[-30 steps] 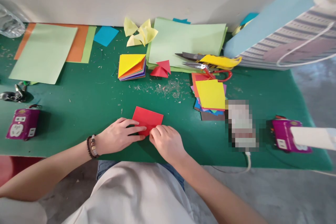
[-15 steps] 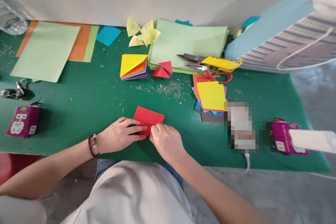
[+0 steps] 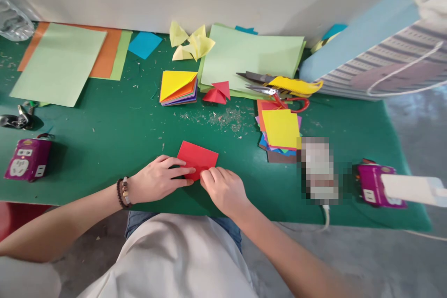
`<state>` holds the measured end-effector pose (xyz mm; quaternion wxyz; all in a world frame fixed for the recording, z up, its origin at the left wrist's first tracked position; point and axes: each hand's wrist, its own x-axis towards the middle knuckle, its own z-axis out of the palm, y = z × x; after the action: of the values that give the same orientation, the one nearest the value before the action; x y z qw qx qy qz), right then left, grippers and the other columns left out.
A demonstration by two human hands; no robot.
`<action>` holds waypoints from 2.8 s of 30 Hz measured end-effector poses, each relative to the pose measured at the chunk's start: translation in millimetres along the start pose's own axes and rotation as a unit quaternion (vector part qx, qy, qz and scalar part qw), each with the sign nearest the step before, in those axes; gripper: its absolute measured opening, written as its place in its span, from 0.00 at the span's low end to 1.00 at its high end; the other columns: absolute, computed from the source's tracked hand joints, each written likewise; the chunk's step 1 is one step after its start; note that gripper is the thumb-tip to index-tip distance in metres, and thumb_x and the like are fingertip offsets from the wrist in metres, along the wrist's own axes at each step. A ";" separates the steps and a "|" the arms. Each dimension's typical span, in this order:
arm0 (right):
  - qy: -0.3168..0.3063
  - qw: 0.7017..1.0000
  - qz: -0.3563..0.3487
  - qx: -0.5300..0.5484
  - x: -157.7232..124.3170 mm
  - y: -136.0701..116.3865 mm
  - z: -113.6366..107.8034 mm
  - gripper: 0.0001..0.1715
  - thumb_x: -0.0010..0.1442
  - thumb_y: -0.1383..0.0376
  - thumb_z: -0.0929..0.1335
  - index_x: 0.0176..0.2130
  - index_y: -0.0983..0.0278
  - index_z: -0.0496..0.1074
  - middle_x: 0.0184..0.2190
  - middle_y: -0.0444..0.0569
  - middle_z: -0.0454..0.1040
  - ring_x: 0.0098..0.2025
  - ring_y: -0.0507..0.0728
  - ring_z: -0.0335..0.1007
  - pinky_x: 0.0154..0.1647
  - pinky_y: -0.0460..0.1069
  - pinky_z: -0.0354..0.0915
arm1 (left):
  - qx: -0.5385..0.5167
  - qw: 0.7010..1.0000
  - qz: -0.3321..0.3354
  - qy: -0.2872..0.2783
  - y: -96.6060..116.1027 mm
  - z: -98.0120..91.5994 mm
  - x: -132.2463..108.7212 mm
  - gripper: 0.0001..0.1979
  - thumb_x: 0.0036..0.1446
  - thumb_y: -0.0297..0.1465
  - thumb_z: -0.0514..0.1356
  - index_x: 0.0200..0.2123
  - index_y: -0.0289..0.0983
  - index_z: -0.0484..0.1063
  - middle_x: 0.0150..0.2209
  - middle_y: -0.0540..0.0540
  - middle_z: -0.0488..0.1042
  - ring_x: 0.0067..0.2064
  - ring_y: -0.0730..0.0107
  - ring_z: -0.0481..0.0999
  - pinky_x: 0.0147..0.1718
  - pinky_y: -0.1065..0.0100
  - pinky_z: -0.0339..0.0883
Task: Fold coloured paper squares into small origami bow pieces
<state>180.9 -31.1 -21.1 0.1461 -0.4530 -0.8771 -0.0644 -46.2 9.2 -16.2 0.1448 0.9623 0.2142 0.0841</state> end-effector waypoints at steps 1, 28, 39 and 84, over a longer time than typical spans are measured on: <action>-0.004 1.000 -0.010 0.004 -0.1 0.7 0.0 0.14 0.63 0.70 0.64 0.25 0.63 0.67 0.19 0.42 0.65 0.24 0.51 0.62 0.28 0.49 0.51 | 0.000 1.000 0.000 0.000 -0.1 0.1 0.0 0.15 0.66 0.29 0.50 0.50 0.47 0.72 0.57 0.52 0.70 0.55 0.64 0.66 0.48 0.61 0.60; -0.006 0.998 0.039 0.057 -10.2 -6.0 9.9 0.14 0.64 0.71 0.63 0.26 0.63 0.66 0.21 0.43 0.67 0.25 0.51 0.64 0.28 0.47 0.55 | -0.015 1.000 -0.012 -0.003 0.8 0.5 -1.1 0.15 0.65 0.28 0.51 0.49 0.47 0.73 0.58 0.55 0.69 0.56 0.64 0.65 0.48 0.60 0.59; 0.011 0.993 0.106 0.045 -14.6 20.3 8.6 0.13 0.60 0.72 0.64 0.24 0.62 0.65 0.19 0.41 0.66 0.23 0.50 0.64 0.25 0.46 0.55 | -0.015 1.000 -0.013 -0.001 0.9 0.8 -2.3 0.15 0.64 0.27 0.52 0.50 0.48 0.72 0.58 0.54 0.69 0.56 0.63 0.66 0.49 0.59 0.59; 0.003 0.960 0.003 0.280 -26.9 22.2 -0.1 0.06 0.61 0.65 0.69 0.40 0.62 0.76 0.38 0.49 0.77 0.45 0.58 0.68 0.46 0.54 0.66 | -0.013 0.983 -0.177 0.034 51.0 10.5 -10.0 0.21 0.63 0.39 0.55 0.55 0.34 0.66 0.58 0.37 0.67 0.63 0.53 0.62 0.61 0.50 0.58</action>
<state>213.7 -39.1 -29.9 0.2697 -0.3964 -0.8583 0.1827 -33.0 -41.9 -11.1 0.1622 0.9038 0.3851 0.0929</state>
